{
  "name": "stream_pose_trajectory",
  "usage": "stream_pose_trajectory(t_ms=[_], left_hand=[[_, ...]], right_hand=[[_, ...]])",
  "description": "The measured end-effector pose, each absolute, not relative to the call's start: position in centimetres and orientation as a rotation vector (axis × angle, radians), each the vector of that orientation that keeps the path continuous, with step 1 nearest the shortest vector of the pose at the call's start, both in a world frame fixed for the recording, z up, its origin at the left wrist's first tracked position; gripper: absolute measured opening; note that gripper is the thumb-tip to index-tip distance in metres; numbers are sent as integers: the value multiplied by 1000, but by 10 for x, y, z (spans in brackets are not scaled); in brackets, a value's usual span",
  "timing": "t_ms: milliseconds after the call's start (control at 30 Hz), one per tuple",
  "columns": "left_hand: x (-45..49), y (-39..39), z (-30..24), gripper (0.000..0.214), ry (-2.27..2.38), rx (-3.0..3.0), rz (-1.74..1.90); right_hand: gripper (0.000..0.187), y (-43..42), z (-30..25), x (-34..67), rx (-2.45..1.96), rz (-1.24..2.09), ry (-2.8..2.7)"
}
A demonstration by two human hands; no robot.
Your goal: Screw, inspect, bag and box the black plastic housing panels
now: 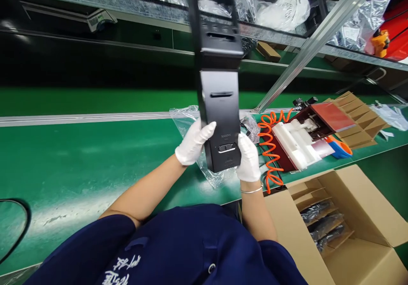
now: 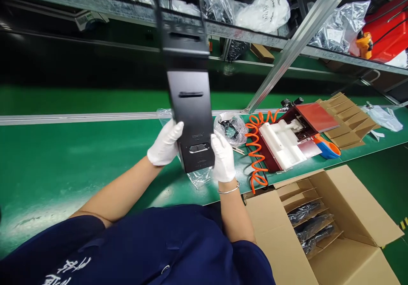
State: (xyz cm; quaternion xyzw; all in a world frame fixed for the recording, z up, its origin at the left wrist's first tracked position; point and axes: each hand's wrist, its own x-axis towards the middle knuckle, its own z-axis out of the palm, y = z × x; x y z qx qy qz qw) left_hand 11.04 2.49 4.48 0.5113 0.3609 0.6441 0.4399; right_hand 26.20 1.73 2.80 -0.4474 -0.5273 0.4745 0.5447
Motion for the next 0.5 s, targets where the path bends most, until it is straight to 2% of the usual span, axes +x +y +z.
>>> stream_pose_trajectory(t_ms=[67, 200, 267, 367, 500], left_hand=[[113, 23, 47, 57, 815, 1041, 1652], [125, 22, 45, 62, 942, 816, 1915], [132, 22, 43, 65, 1001, 787, 2054], [140, 21, 44, 64, 1033, 795, 2180], [144, 22, 51, 67, 1136, 795, 2263]], right_hand=[[35, 20, 30, 263, -1062, 1012, -1374], [21, 17, 35, 250, -1059, 213, -1600], [22, 14, 37, 238, -1014, -41, -1677], [27, 16, 38, 221, -1010, -219, -1678], [30, 29, 38, 210, -1022, -282, -1638]])
